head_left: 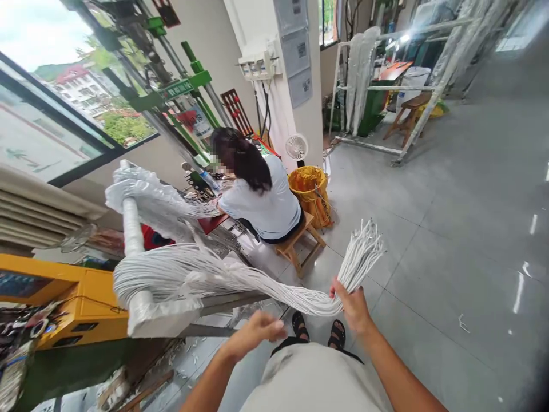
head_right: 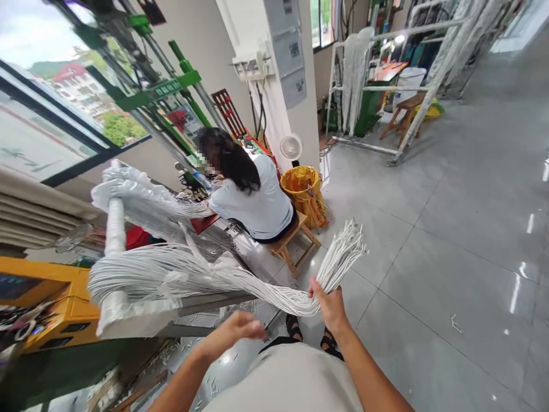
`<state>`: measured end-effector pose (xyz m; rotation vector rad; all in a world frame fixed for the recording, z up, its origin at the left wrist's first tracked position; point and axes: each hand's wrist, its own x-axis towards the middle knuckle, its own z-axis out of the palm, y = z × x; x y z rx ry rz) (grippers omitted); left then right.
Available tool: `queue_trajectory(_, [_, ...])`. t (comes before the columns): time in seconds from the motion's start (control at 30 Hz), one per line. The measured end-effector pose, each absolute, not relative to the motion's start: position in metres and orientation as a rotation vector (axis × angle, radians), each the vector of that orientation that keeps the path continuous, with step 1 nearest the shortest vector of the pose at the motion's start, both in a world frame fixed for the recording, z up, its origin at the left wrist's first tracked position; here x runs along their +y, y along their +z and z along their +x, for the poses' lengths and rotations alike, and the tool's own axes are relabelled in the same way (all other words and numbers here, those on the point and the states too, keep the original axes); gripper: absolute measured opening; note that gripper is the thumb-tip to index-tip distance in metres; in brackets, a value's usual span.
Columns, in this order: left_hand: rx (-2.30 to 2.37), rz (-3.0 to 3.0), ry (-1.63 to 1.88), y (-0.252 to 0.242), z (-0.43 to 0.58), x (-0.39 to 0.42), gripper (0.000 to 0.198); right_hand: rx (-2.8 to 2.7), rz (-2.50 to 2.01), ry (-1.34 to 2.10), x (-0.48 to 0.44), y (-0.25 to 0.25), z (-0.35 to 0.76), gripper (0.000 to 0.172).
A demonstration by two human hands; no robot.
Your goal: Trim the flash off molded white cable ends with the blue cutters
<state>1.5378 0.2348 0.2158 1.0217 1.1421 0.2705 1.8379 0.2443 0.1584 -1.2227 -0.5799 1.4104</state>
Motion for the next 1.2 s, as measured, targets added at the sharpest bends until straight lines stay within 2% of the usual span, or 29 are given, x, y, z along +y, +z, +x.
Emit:
queue_trajectory(0.13, [0.74, 1.085, 0.526, 0.264, 1.604, 0.283, 0.094, -0.956, -1.149, 1.609, 0.222, 0.192, 1.79, 0.04])
queue_trajectory(0.2, [0.652, 1.008, 0.504, 0.273, 1.628, 0.297, 0.085, -1.083, -1.107, 1.666, 0.216, 0.198, 1.773, 0.041])
queue_trajectory(0.3, [0.673, 0.886, 0.531, 0.27, 1.64, 0.296, 0.052, -1.204, -1.119, 1.665, 0.213, 0.203, 1.768, 0.049])
queue_trajectory(0.37, [0.673, 0.849, 0.605, 0.262, 1.635, 0.287, 0.043, -1.351, -1.188, 1.651, 0.213, 0.208, 1.781, 0.056])
queue_trajectory(0.43, [0.676, 0.875, 0.656, 0.255, 1.624, 0.278, 0.042, -1.462, -1.288, 1.636, 0.215, 0.215, 1.802, 0.06])
queue_trajectory(0.57, [0.735, 1.015, 0.587, 0.252, 1.6, 0.271, 0.041, -1.252, -1.38, 1.591, 0.227, 0.239, 1.831, 0.058])
queue_trajectory(0.67, [0.716, 1.114, 0.457, 0.257, 1.587, 0.268, 0.044, -1.184, -1.292, 1.572, 0.239, 0.259, 1.817, 0.055])
queue_trajectory(0.77, [0.711, 1.094, 0.47, 0.26, 1.58, 0.261, 0.046, -1.143, -1.234, 1.594, 0.245, 0.269, 1.788, 0.054])
queue_trajectory(1.2, [0.918, 0.797, 0.79, 0.26, 1.549, 0.237, 0.043, -0.932, -1.352, 1.508, 0.25, 0.256, 1.756, 0.051])
